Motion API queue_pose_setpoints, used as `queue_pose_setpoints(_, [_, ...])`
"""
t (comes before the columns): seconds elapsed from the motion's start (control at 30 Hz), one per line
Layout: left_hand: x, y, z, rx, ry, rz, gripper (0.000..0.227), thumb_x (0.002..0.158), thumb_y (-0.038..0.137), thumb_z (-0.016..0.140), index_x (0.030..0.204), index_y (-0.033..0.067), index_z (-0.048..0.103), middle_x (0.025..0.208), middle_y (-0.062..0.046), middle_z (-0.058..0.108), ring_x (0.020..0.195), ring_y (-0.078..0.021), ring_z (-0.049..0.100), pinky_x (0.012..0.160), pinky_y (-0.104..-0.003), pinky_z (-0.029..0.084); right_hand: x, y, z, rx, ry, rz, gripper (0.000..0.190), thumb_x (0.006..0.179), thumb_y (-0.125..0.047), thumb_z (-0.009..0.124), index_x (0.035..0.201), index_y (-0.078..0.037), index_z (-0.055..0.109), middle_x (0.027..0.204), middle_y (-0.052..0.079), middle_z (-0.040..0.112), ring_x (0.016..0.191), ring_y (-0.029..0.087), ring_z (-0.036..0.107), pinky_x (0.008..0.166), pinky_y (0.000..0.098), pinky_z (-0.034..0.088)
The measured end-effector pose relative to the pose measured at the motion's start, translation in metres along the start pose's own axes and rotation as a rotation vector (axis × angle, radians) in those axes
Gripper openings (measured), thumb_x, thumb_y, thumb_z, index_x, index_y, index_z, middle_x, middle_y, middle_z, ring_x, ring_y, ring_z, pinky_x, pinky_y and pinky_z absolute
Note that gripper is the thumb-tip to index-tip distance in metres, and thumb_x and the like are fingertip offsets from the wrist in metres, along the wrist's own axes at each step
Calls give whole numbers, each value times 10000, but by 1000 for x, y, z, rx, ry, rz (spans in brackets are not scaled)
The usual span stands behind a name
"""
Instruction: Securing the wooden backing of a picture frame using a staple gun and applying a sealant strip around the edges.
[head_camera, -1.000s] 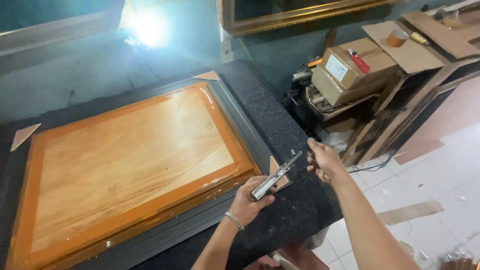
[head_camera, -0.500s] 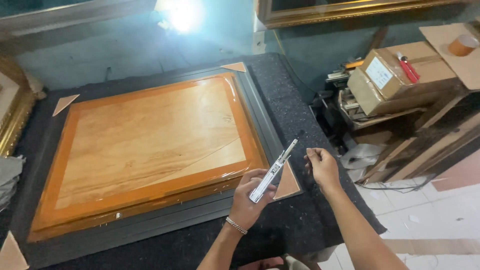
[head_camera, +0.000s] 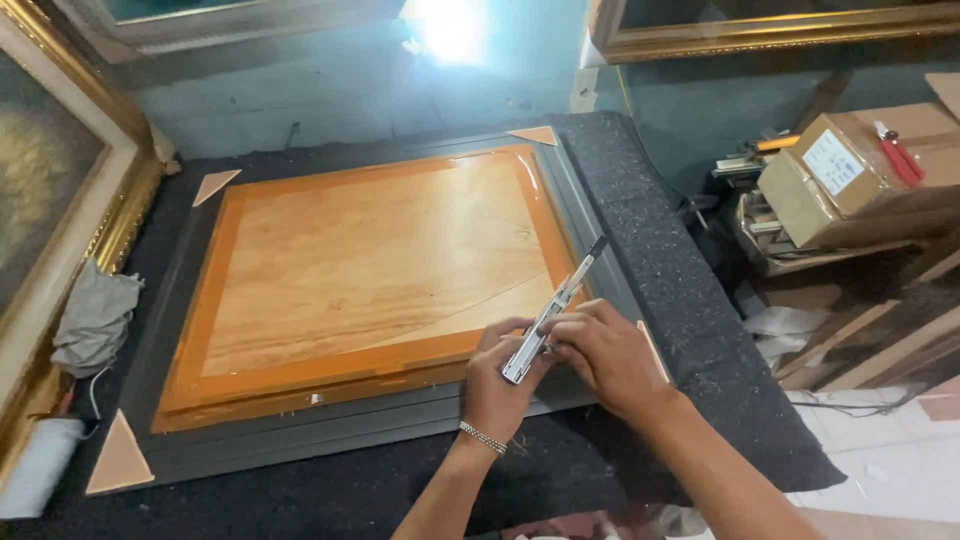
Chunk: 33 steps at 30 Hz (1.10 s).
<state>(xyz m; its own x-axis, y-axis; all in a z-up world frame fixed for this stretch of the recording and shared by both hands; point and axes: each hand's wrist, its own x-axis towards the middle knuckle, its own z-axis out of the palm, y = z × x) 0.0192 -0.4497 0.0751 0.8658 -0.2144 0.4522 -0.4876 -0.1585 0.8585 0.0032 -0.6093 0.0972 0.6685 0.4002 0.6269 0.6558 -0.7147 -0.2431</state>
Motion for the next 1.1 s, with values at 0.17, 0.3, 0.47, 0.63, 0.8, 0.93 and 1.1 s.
queue_pose_setpoints(0.17, [-6,4,-32,-61,-43,-94,104,678,92,718,772,74,676,1004,-68,615,862,-321,634,747,-406,508,7,29,40,-59,182,116,216,884,-354,413,883,-199,563,845,-30,624,868,219,561,793,357,427])
queue_pose_setpoints(0.3, [-13,10,-60,-176,-150,-108,101,688,152,736,776,126,695,995,-40,616,893,-281,641,778,-384,504,32,52,28,-283,177,292,108,948,-236,400,934,-147,460,722,-28,620,925,253,544,951,409,336])
queue_pose_setpoints(0.47, [-14,10,-77,-163,-153,-95,120,699,161,726,802,115,687,1014,-73,606,919,-317,619,798,-412,491,43,55,29,-245,136,413,133,933,-254,436,974,-142,493,629,56,569,855,280,525,776,389,450])
queue_pose_setpoints(0.63, [-20,-6,-91,-171,-90,-156,137,695,201,734,802,126,693,1033,-70,607,944,-307,608,819,-411,471,64,-3,17,-57,397,420,76,953,-142,486,964,-78,525,762,113,599,774,332,575,702,435,425])
queue_pose_setpoints(0.8, [-22,-20,-94,-238,72,-213,224,681,265,746,841,117,694,1046,-85,574,1020,-288,562,878,-406,429,52,-61,48,467,287,642,182,756,-50,654,929,-83,611,646,93,666,570,165,620,599,294,504])
queue_pose_setpoints(0.93, [-20,-28,-93,-270,101,-226,252,668,294,756,858,141,696,1079,-68,564,1036,-261,557,885,-378,429,49,-73,66,457,112,736,115,775,-119,650,884,-81,657,613,120,663,567,192,630,586,327,506])
queue_pose_setpoints(1.1, [-17,-29,-95,-256,157,-255,233,696,253,730,844,81,675,1071,-105,564,1032,-292,555,883,-401,417,58,-87,65,287,36,599,141,804,-189,597,928,-167,661,613,53,675,627,209,666,633,329,517])
